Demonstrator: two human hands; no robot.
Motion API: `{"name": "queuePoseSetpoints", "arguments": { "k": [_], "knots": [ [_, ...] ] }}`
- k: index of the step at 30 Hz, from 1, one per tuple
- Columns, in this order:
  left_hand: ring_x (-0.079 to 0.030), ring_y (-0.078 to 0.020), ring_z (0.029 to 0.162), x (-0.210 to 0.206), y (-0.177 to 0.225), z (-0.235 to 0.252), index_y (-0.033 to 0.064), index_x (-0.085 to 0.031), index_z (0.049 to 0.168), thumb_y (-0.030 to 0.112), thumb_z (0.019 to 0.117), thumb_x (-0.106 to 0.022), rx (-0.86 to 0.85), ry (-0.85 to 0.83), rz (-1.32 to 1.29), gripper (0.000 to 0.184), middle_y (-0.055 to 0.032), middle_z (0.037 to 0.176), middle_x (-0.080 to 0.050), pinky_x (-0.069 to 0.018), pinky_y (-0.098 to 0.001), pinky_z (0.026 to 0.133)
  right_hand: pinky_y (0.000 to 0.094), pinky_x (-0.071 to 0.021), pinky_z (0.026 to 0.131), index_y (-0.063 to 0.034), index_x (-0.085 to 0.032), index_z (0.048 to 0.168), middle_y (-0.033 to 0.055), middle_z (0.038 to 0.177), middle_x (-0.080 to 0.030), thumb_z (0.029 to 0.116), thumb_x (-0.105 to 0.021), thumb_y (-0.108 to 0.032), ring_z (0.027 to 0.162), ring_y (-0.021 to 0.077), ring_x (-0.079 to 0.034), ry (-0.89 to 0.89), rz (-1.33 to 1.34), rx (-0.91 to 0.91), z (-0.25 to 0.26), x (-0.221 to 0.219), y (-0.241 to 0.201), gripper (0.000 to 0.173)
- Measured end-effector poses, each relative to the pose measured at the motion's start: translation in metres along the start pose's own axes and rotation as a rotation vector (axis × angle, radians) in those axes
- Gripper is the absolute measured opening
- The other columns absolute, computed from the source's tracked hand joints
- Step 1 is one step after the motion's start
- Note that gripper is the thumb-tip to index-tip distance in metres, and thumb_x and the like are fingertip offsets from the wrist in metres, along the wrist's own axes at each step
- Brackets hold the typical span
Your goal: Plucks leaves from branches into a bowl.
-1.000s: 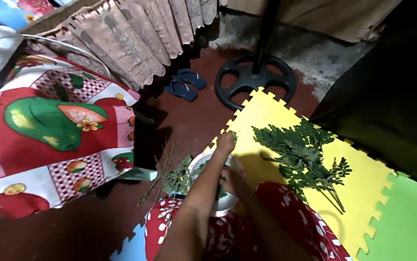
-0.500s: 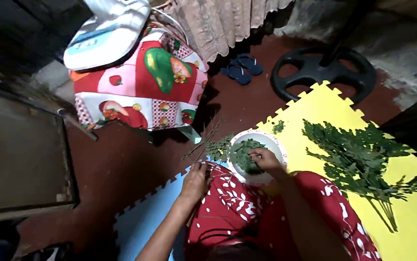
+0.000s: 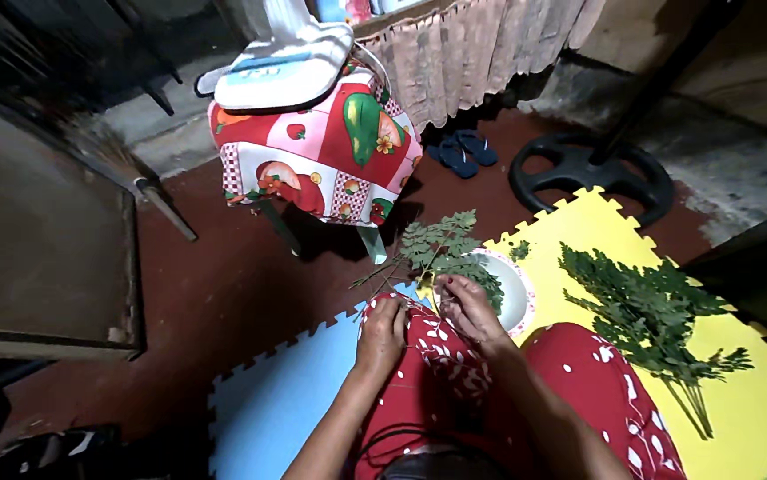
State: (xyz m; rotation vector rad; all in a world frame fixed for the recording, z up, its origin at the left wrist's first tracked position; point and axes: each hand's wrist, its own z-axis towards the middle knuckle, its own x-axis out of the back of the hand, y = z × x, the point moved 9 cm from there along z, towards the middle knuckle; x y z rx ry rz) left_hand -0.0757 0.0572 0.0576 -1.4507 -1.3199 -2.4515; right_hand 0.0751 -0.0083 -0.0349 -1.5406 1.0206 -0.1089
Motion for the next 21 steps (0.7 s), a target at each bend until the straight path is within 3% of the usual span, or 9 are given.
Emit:
{"name": "queuePoseSetpoints", "arguments": {
  "k": [3,6,7,15,21],
  "knots": [
    [-0.073,-0.0334,0.092,0.006,0.005,-0.008,-0.0098,-0.071,0.106,-0.001,0.0956,-0.058,-0.1,0.054,-0.038,0.019,-0.0235,0.098,-0.072,-0.0582,-0.0429,0.086,0.0219,-0.0563,0.062,-0.0042,-0.058,0.106,-0.001,0.079,-0.068,0.111,-0.033,-0.013,0.064,0.0066,-0.064,-0.04,0.139,-0.094,-0.004,-0.016,-0.006,0.027],
    [-0.073,-0.0315,0.088,0.009,0.003,-0.018,-0.0097,-0.072,0.104,-0.001,0.0945,-0.059,-0.137,0.097,-0.049,0.018,-0.0225,0.095,-0.072,-0.0587,-0.0401,0.083,0.0201,-0.0552,0.057,-0.0031,-0.062,0.088,0.0009,0.069,-0.066,0.1058,-0.044,-0.003,0.056,0.0065,-0.061,0.001,0.199,-0.138,-0.01,-0.028,-0.009,0.025],
    [-0.073,-0.031,0.087,0.01,0.0,-0.019,-0.0094,-0.072,0.104,-0.001,0.0942,-0.059,-0.137,0.108,-0.046,0.018,-0.0221,0.095,-0.072,-0.0589,-0.0395,0.083,0.0195,-0.0549,0.057,-0.0027,-0.061,0.087,0.0012,0.069,-0.065,0.1044,-0.046,0.0,0.055,0.0062,-0.061,0.009,0.199,-0.147,-0.011,-0.03,-0.01,0.023],
    [-0.073,-0.034,0.091,0.011,-0.011,-0.024,-0.0112,-0.072,0.104,-0.004,0.0934,-0.06,-0.082,0.154,-0.022,0.017,-0.0241,0.098,-0.072,-0.0589,-0.0422,0.086,0.0196,-0.0546,0.058,-0.0033,-0.062,0.087,-0.0013,0.068,-0.065,0.1027,-0.049,0.002,0.057,0.0049,-0.061,0.023,0.019,-0.171,-0.005,-0.02,-0.031,0.021],
    [-0.072,-0.0349,0.091,0.012,-0.024,-0.029,-0.0109,-0.071,0.104,-0.004,0.0938,-0.059,-0.073,0.129,0.015,0.017,-0.0242,0.098,-0.071,-0.0588,-0.0431,0.086,0.0205,-0.0551,0.057,-0.0035,-0.055,0.097,0.0001,0.07,-0.065,0.0995,-0.052,0.006,0.057,0.0065,-0.061,0.072,-0.003,-0.153,0.003,0.02,-0.049,0.01]
  ]
}}
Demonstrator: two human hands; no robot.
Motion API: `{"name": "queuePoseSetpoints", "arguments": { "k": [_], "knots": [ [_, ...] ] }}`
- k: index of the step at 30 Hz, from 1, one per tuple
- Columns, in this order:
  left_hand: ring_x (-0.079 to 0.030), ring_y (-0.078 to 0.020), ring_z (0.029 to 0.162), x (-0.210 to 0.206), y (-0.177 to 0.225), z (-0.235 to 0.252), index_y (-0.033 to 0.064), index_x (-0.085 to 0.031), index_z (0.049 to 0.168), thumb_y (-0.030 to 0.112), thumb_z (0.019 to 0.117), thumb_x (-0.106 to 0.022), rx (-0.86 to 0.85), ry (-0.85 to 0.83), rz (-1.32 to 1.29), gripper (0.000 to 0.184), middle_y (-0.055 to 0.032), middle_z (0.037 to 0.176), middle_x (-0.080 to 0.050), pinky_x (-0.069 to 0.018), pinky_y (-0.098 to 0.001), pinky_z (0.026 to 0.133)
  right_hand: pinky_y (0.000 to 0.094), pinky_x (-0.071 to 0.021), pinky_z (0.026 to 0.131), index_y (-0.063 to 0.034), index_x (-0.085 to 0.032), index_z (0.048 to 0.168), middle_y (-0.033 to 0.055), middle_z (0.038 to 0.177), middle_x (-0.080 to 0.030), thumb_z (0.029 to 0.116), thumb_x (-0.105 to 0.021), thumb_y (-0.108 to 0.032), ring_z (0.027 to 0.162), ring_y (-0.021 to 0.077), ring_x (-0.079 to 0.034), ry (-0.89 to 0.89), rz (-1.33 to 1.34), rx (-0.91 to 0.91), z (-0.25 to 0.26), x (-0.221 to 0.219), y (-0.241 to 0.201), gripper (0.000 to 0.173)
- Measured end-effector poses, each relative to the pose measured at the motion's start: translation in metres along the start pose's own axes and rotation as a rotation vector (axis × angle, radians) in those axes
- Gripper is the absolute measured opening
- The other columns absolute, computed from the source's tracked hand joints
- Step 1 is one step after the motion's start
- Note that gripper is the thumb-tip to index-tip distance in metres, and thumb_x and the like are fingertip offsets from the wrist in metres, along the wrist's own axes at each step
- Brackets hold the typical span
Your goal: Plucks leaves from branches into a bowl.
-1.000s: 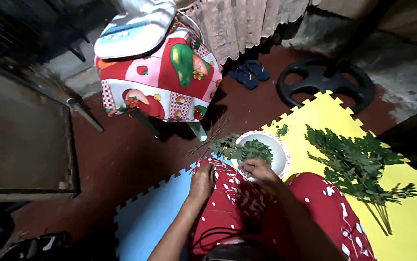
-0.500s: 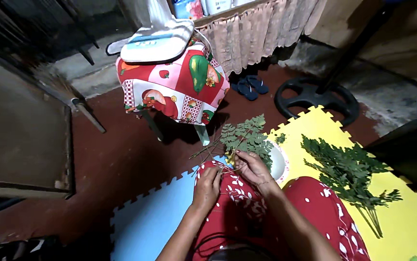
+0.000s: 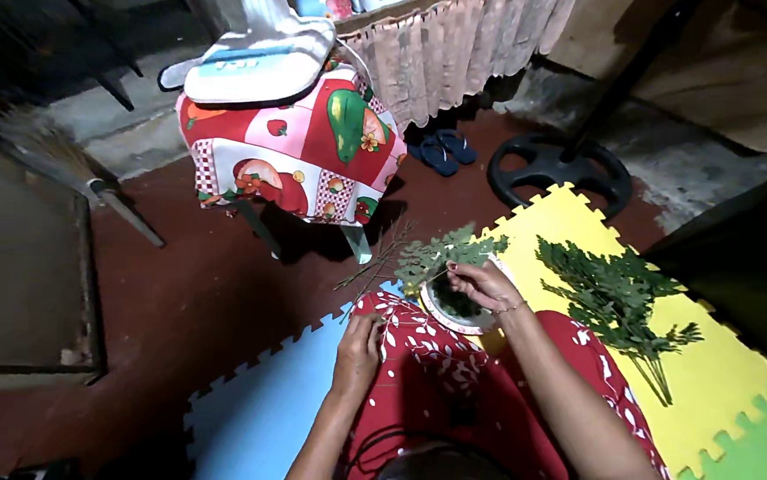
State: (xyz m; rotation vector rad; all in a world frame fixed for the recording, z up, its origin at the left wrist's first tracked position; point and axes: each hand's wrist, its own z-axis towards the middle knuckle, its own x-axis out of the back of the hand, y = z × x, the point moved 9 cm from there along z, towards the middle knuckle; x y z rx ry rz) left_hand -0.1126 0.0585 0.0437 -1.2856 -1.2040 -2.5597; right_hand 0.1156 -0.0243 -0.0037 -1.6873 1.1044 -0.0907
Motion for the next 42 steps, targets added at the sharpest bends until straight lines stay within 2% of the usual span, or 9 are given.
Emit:
{"name": "queuePoseSetpoints", "arguments": {
  "k": [9,12,15,18,21,26,29,33,42],
  "knots": [
    [-0.071,-0.0422,0.094,-0.011,-0.027,-0.013,-0.014,-0.069,0.107,-0.004,0.0959,-0.058,0.221,-0.127,0.115,0.019,-0.0298,0.102,-0.07,-0.0571,-0.0513,0.086,0.0219,-0.0582,0.065,-0.0026,-0.057,0.101,0.0004,0.076,-0.067,0.1037,-0.046,0.004,0.064,0.0074,-0.065,0.158,0.1,0.149,0.016,0.076,-0.029,0.013],
    [-0.063,-0.0463,0.115,-0.027,-0.03,-0.003,-0.0092,-0.069,0.116,0.009,0.0998,-0.061,0.33,-0.413,0.191,0.026,-0.0313,0.12,-0.065,-0.0497,-0.0571,0.101,0.0221,-0.0581,0.064,-0.0025,-0.058,0.101,0.0003,0.076,-0.07,0.1012,-0.045,0.009,0.063,0.0072,-0.066,0.087,0.113,0.149,0.018,0.069,-0.025,0.018],
    [-0.058,-0.049,0.124,-0.029,-0.003,0.036,-0.0079,-0.067,0.123,0.015,0.1,-0.063,0.23,-0.46,0.181,0.033,-0.0325,0.131,-0.06,-0.0441,-0.0599,0.107,0.021,-0.0577,0.063,-0.0051,-0.06,0.097,-0.0014,0.075,-0.071,0.0987,-0.043,0.011,0.061,0.006,-0.066,0.013,0.147,0.182,0.023,0.062,-0.019,0.023],
    [-0.065,-0.0336,0.117,-0.054,0.037,0.084,-0.0075,-0.066,0.125,0.014,0.1035,-0.057,0.184,-0.482,-0.029,0.032,-0.0248,0.127,-0.066,-0.0502,-0.0452,0.102,0.0202,-0.0579,0.063,-0.0066,-0.061,0.094,-0.0024,0.075,-0.072,0.0969,-0.043,0.012,0.062,0.0054,-0.067,-0.045,0.13,0.198,0.022,0.056,-0.017,0.026],
    [-0.068,-0.0153,0.101,-0.11,0.057,0.111,-0.0074,-0.063,0.127,0.012,0.104,-0.057,0.353,-0.591,-0.394,0.031,-0.0168,0.118,-0.068,-0.0547,-0.0306,0.092,0.0212,-0.0587,0.063,-0.0053,-0.063,0.092,-0.0014,0.076,-0.073,0.0944,-0.046,0.015,0.062,0.0063,-0.068,-0.06,0.118,0.202,0.02,0.051,-0.016,0.027],
    [-0.066,-0.0059,0.071,-0.172,0.071,0.117,-0.0078,-0.065,0.101,-0.002,0.0992,-0.06,0.645,-0.566,-0.773,0.007,-0.0041,0.084,-0.067,-0.0577,-0.0224,0.07,0.0249,-0.061,0.068,-0.0012,-0.065,0.095,0.0009,0.081,-0.073,0.0917,-0.056,0.013,0.068,0.0077,-0.069,-0.033,0.052,0.246,0.025,0.071,-0.014,0.017],
    [-0.065,-0.0057,0.071,-0.182,0.069,0.122,-0.0069,-0.065,0.097,-0.001,0.0981,-0.062,0.534,-0.578,-0.615,0.006,-0.0035,0.083,-0.066,-0.0578,-0.023,0.07,0.0257,-0.0613,0.069,0.003,-0.065,0.1,0.0012,0.082,-0.073,0.0911,-0.061,0.012,0.068,0.0081,-0.07,-0.027,-0.095,0.255,0.026,0.082,-0.019,0.013],
    [-0.063,-0.0126,0.085,-0.19,0.086,0.133,-0.009,-0.066,0.104,0.005,0.1022,-0.054,0.252,-0.672,-0.252,0.018,-0.0126,0.095,-0.067,-0.0521,-0.0296,0.083,0.0242,-0.0603,0.067,0.0038,-0.063,0.098,-0.0002,0.076,-0.071,0.0928,-0.06,0.009,0.065,0.0065,-0.069,0.019,-0.12,0.3,0.027,0.091,-0.025,0.008],
    [-0.058,-0.0076,0.076,-0.232,0.141,0.155,-0.0055,-0.065,0.097,0.002,0.1019,-0.056,0.154,-0.763,-0.389,0.013,-0.0061,0.082,-0.062,-0.0499,-0.0267,0.075,0.0181,-0.0556,0.063,-0.0142,-0.065,0.088,-0.0056,0.071,-0.07,0.0998,-0.036,0.001,0.063,0.0024,-0.066,-0.092,0.428,0.417,0.029,0.128,-0.04,0.035]
  ]
}}
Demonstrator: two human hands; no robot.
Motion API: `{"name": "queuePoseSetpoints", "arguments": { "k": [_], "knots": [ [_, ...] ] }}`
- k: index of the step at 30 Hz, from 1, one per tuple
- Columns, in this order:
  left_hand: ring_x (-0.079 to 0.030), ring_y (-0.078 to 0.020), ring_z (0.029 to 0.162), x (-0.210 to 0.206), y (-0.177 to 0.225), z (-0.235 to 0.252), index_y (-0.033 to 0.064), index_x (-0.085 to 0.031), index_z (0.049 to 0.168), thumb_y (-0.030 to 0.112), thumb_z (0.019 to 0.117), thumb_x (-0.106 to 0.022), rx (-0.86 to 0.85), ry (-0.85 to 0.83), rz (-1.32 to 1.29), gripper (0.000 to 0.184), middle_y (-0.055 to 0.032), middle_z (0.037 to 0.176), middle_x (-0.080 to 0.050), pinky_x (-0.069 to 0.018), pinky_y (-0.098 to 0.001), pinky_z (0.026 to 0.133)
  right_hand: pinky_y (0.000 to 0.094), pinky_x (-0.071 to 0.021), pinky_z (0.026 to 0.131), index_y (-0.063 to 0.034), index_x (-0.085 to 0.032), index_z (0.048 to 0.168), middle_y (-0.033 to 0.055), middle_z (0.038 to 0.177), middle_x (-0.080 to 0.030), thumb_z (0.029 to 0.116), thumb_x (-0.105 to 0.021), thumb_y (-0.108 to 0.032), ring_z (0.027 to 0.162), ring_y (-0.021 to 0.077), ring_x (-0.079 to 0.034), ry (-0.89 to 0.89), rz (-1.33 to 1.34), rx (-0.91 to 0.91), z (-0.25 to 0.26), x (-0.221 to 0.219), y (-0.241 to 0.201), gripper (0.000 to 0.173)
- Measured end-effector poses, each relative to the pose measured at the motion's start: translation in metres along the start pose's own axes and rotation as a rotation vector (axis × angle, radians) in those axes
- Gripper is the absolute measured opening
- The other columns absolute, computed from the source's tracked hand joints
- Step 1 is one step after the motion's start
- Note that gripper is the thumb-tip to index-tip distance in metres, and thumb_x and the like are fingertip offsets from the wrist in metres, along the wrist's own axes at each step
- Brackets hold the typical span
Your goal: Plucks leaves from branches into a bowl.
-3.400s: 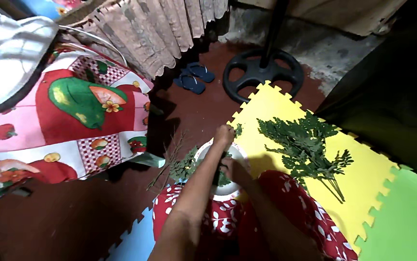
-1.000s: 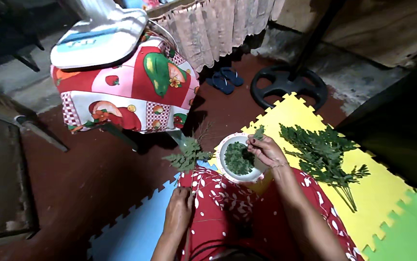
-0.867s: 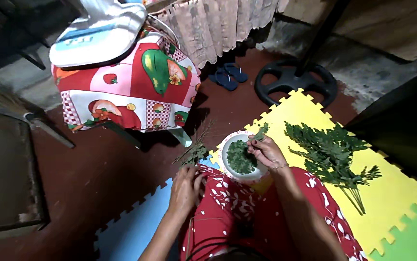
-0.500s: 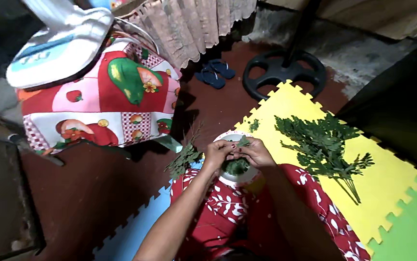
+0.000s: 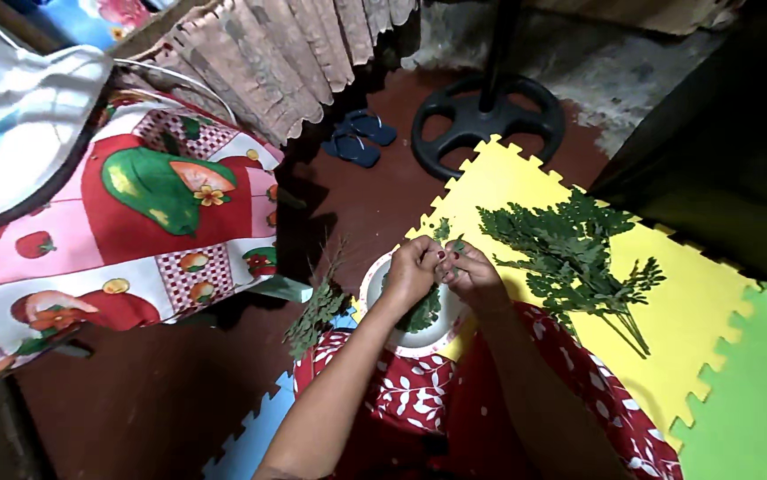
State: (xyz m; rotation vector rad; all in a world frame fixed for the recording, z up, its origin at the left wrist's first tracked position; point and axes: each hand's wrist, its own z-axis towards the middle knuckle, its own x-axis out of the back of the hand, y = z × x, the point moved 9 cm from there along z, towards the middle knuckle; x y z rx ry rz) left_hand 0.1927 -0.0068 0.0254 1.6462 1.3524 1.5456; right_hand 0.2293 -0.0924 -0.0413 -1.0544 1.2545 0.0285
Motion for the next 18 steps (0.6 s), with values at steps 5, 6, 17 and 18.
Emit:
{"name": "queuePoseSetpoints", "arguments": {
  "k": [5,6,17,18],
  "knots": [
    [-0.055,-0.0036,0.072,-0.011,0.009,0.016,-0.0045,-0.064,0.093,0.002,0.1019,-0.056,-0.001,-0.088,-0.063,0.014,-0.0016,0.077,-0.058,-0.0479,-0.0226,0.072,0.0172,-0.0551,0.065,-0.018,-0.066,0.084,-0.007,0.068,-0.069,0.1,-0.03,0.0,0.062,0.0008,-0.065,0.051,0.064,0.008,0.003,0.01,-0.008,0.043],
    [-0.055,-0.0022,0.071,-0.012,0.008,0.018,-0.004,-0.063,0.092,0.0,0.1016,-0.055,0.003,-0.098,-0.112,0.013,0.0001,0.076,-0.057,-0.0481,-0.0211,0.072,0.0172,-0.0547,0.065,-0.0193,-0.066,0.081,-0.0082,0.065,-0.067,0.1001,-0.03,0.0,0.06,0.0002,-0.063,0.061,0.077,0.024,0.003,0.011,-0.01,0.044],
    [-0.067,-0.0379,0.102,-0.031,-0.085,0.124,-0.0072,-0.061,0.122,0.015,0.1099,-0.044,0.237,-0.138,0.312,0.031,-0.0272,0.112,-0.066,-0.0533,-0.0535,0.091,0.0138,-0.0542,0.059,-0.0129,-0.055,0.086,-0.0077,0.065,-0.062,0.1094,-0.024,-0.005,0.056,0.0001,-0.06,0.453,0.175,0.085,0.01,0.06,-0.033,0.04],
    [-0.065,-0.0426,0.11,-0.039,-0.092,0.133,-0.0075,-0.061,0.123,0.017,0.1103,-0.043,0.251,-0.15,0.383,0.033,-0.03,0.118,-0.065,-0.0504,-0.0579,0.096,0.0144,-0.0543,0.06,-0.0126,-0.055,0.087,-0.0073,0.065,-0.062,0.109,-0.025,-0.004,0.056,0.0005,-0.06,0.467,0.148,0.07,0.01,0.061,-0.031,0.038]
  ]
}}
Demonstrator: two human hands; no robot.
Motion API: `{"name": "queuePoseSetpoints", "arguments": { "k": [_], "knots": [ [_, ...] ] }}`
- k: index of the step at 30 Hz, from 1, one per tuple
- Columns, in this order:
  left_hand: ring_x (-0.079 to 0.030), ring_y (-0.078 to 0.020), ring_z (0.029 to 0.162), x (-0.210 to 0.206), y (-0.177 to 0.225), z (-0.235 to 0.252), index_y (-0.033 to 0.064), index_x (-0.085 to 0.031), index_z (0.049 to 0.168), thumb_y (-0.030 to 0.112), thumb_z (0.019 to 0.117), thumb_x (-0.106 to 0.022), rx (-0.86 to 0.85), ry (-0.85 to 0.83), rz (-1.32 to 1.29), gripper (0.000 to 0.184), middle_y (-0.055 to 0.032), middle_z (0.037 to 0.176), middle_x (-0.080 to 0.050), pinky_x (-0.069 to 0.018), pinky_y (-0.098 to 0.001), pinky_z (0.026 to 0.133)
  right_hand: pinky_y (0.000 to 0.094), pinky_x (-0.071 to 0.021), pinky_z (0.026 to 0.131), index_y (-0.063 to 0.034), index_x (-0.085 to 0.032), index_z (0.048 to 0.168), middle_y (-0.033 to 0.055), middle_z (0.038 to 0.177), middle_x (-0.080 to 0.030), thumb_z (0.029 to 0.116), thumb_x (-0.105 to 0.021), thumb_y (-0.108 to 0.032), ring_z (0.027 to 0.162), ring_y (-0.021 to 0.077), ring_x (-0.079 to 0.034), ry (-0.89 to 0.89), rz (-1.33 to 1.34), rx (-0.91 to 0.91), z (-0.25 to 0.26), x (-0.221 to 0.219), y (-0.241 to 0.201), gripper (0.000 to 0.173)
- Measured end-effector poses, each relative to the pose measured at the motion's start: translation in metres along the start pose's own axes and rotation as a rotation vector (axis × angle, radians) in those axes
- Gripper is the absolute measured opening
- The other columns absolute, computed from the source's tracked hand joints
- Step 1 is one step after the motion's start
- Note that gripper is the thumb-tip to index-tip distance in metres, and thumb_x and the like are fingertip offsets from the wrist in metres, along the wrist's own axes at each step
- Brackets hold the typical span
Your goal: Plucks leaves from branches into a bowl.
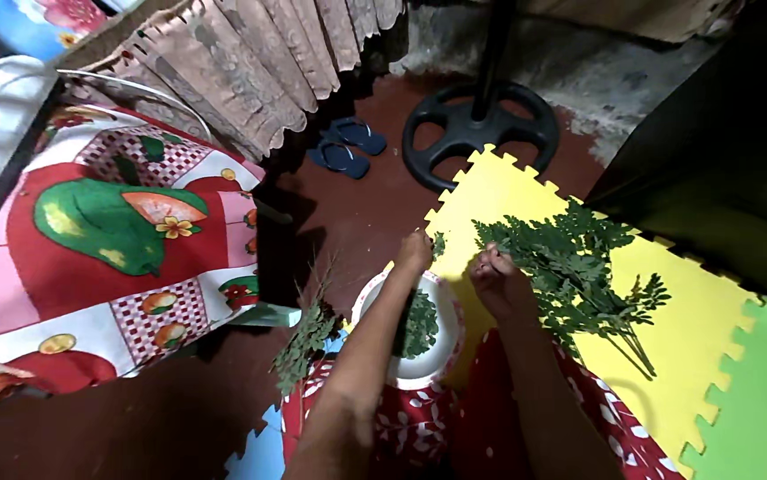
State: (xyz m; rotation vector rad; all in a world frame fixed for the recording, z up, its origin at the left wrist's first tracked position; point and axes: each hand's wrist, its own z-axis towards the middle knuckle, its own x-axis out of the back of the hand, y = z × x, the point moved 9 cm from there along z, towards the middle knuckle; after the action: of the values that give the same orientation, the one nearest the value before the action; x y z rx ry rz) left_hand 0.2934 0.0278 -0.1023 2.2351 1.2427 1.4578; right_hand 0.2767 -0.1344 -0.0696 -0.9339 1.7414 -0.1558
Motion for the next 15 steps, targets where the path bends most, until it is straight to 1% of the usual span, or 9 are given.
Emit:
{"name": "queuePoseSetpoints", "arguments": {
  "k": [2,4,6,8,9,10,12,14,15],
  "knots": [
    [-0.062,-0.0445,0.119,-0.018,-0.004,0.019,-0.0071,-0.062,0.125,0.022,0.1106,-0.043,0.017,-0.029,0.127,0.037,-0.0306,0.124,-0.064,-0.0478,-0.0602,0.101,0.0162,-0.0555,0.062,-0.0108,-0.055,0.092,-0.0067,0.069,-0.064,0.1065,-0.029,0.0,0.059,0.0015,-0.062,0.002,-0.099,-0.005,0.002,0.002,0.005,0.032],
    [-0.059,-0.0442,0.125,-0.03,-0.005,0.028,-0.006,-0.063,0.127,0.023,0.11,-0.045,0.046,-0.078,0.23,0.038,-0.0295,0.13,-0.062,-0.0458,-0.0613,0.104,0.0195,-0.0572,0.065,-0.0064,-0.056,0.099,-0.0041,0.075,-0.068,0.1052,-0.036,0.001,0.063,0.004,-0.065,0.007,-0.233,-0.017,0.005,0.003,0.012,0.022],
    [-0.057,-0.0446,0.127,-0.032,-0.004,0.026,-0.0036,-0.064,0.128,0.02,0.1076,-0.049,0.082,-0.123,0.316,0.035,-0.0279,0.133,-0.061,-0.045,-0.0633,0.103,0.0233,-0.0585,0.067,0.0009,-0.056,0.11,0.0005,0.082,-0.068,0.105,-0.045,0.0,0.067,0.0077,-0.066,0.035,-0.389,-0.046,0.006,0.002,0.019,0.012],
    [-0.057,-0.0463,0.126,-0.022,-0.001,0.015,-0.0033,-0.062,0.13,0.015,0.1047,-0.054,0.043,-0.112,0.277,0.032,-0.0288,0.133,-0.06,-0.0455,-0.0644,0.103,0.0255,-0.0591,0.068,0.0057,-0.055,0.115,0.0042,0.086,-0.069,0.1056,-0.048,-0.003,0.069,0.01,-0.067,0.042,-0.503,-0.085,0.006,0.002,0.027,0.015],
    [-0.059,-0.0461,0.123,-0.01,0.003,0.006,-0.0033,-0.061,0.131,0.012,0.1042,-0.054,-0.01,-0.084,0.204,0.031,-0.029,0.132,-0.06,-0.0467,-0.0631,0.102,0.0257,-0.059,0.068,0.0065,-0.055,0.117,0.0049,0.086,-0.069,0.106,-0.048,-0.003,0.069,0.0101,-0.067,0.033,-0.535,-0.109,0.005,0.001,0.032,0.016],
    [-0.06,-0.0446,0.121,0.004,0.008,-0.007,-0.003,-0.06,0.133,0.008,0.106,-0.05,-0.065,-0.065,0.103,0.031,-0.0285,0.131,-0.061,-0.0469,-0.0605,0.102,0.0251,-0.0585,0.068,0.0065,-0.055,0.118,0.0047,0.087,-0.069,0.1063,-0.048,-0.004,0.069,0.0096,-0.067,0.021,-0.553,-0.133,0.004,-0.001,0.036,0.017],
    [-0.064,-0.0358,0.114,0.029,0.013,-0.039,-0.0027,-0.06,0.135,0.008,0.1094,-0.044,-0.167,-0.055,-0.08,0.032,-0.0248,0.127,-0.065,-0.0496,-0.0513,0.1,0.024,-0.0583,0.067,0.0056,-0.055,0.117,0.0039,0.086,-0.069,0.1064,-0.048,-0.004,0.068,0.0086,-0.067,-0.008,-0.556,-0.174,-0.001,-0.005,0.048,0.016],
    [-0.066,-0.025,0.106,0.041,0.012,-0.071,-0.0031,-0.063,0.131,0.012,0.1091,-0.047,-0.26,-0.075,-0.156,0.031,-0.0196,0.12,-0.068,-0.0518,-0.0418,0.096,0.0239,-0.0586,0.067,0.0057,-0.055,0.117,0.004,0.085,-0.069,0.1058,-0.05,-0.004,0.068,0.0087,-0.067,-0.025,-0.549,-0.205,-0.008,-0.008,0.059,0.015],
    [-0.067,-0.0235,0.107,0.043,0.011,-0.087,-0.0031,-0.064,0.131,0.013,0.1073,-0.052,-0.296,-0.089,-0.137,0.031,-0.0188,0.119,-0.069,-0.0508,-0.0407,0.099,0.0243,-0.0588,0.068,0.0061,-0.055,0.118,0.0043,0.086,-0.069,0.1058,-0.05,-0.004,0.069,0.0088,-0.068,-0.04,-0.548,-0.215,-0.012,-0.01,0.063,0.016]
  ]
}}
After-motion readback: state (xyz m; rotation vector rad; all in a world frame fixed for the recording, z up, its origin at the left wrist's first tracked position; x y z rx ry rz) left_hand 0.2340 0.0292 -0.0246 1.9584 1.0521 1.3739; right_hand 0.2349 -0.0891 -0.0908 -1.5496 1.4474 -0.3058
